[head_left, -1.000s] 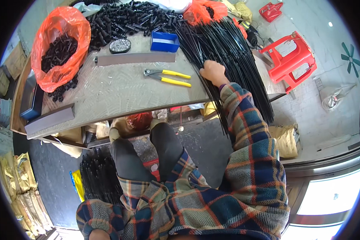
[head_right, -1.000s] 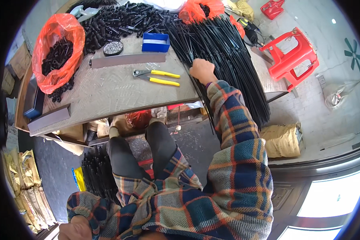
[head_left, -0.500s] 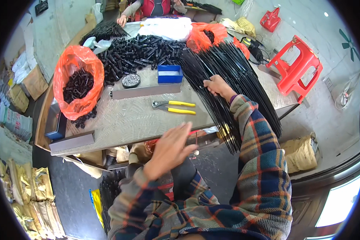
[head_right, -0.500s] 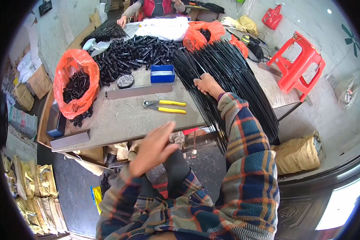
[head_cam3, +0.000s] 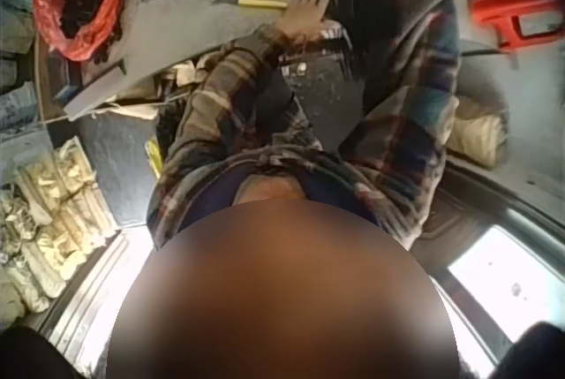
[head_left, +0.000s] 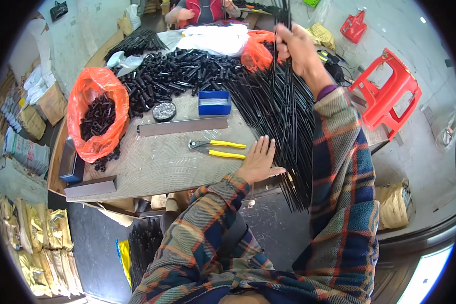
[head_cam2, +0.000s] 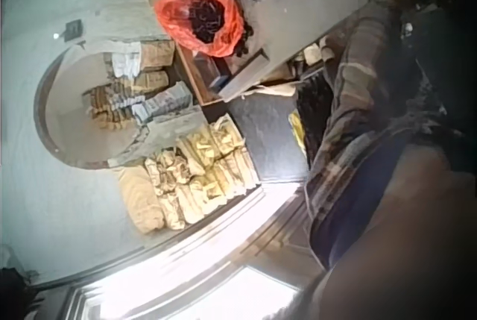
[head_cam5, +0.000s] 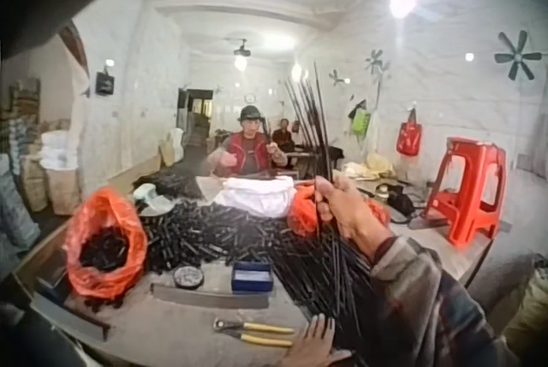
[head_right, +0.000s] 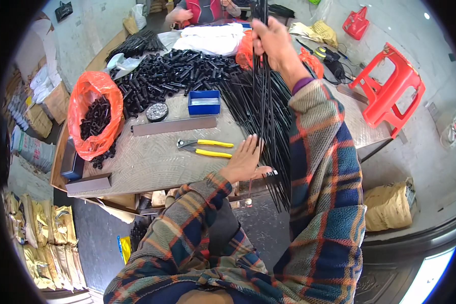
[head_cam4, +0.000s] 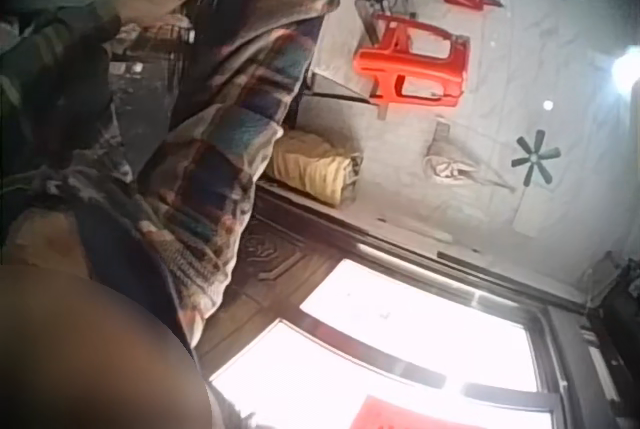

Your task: Assembling electrical cable sets by attaching connectors and rings using a crimping tool.

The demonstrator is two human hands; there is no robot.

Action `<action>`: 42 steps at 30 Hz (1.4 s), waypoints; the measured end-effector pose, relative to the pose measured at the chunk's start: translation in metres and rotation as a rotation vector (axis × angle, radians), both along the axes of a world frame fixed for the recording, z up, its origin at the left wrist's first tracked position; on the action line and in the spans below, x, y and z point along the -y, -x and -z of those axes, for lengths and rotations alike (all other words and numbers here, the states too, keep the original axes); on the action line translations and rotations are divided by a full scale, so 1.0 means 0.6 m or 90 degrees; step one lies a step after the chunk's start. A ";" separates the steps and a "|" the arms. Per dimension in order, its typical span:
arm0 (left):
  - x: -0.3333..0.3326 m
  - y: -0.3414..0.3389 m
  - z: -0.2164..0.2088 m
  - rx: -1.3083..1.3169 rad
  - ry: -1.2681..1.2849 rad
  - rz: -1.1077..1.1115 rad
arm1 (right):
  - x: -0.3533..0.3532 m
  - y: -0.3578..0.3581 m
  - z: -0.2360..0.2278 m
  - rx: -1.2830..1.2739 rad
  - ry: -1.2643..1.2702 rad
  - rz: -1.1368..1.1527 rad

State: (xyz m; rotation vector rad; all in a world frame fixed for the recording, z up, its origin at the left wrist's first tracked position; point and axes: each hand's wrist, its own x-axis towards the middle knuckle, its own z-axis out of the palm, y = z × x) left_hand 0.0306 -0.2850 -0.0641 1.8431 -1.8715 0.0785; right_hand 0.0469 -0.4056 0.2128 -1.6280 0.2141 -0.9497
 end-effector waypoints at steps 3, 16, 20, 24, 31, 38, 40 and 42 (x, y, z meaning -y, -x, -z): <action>-0.031 0.015 -0.005 -0.035 0.053 0.075 | 0.006 -0.004 -0.013 0.075 0.061 0.030; -0.310 -0.041 -0.244 -0.478 0.064 0.179 | -0.070 -0.037 0.113 -0.036 -0.074 -0.083; -0.261 -0.082 -0.320 -0.648 0.327 0.022 | -0.177 0.004 0.053 -0.147 -0.042 -0.201; -0.266 -0.139 -0.357 -0.853 0.196 -0.057 | -0.323 0.065 0.115 -0.169 0.029 -0.291; -0.320 -0.106 -0.310 -1.021 0.266 0.086 | -0.397 0.101 0.214 -0.072 -0.260 -0.385; -0.326 -0.115 -0.281 -0.927 0.282 -0.055 | -0.389 0.065 0.240 -0.005 -0.142 -0.292; -0.322 -0.119 -0.276 -0.928 0.293 -0.078 | -0.392 0.061 0.239 -0.012 -0.105 -0.243; -0.324 -0.122 -0.277 -0.914 0.260 -0.130 | -0.383 0.046 0.247 -0.027 -0.092 -0.224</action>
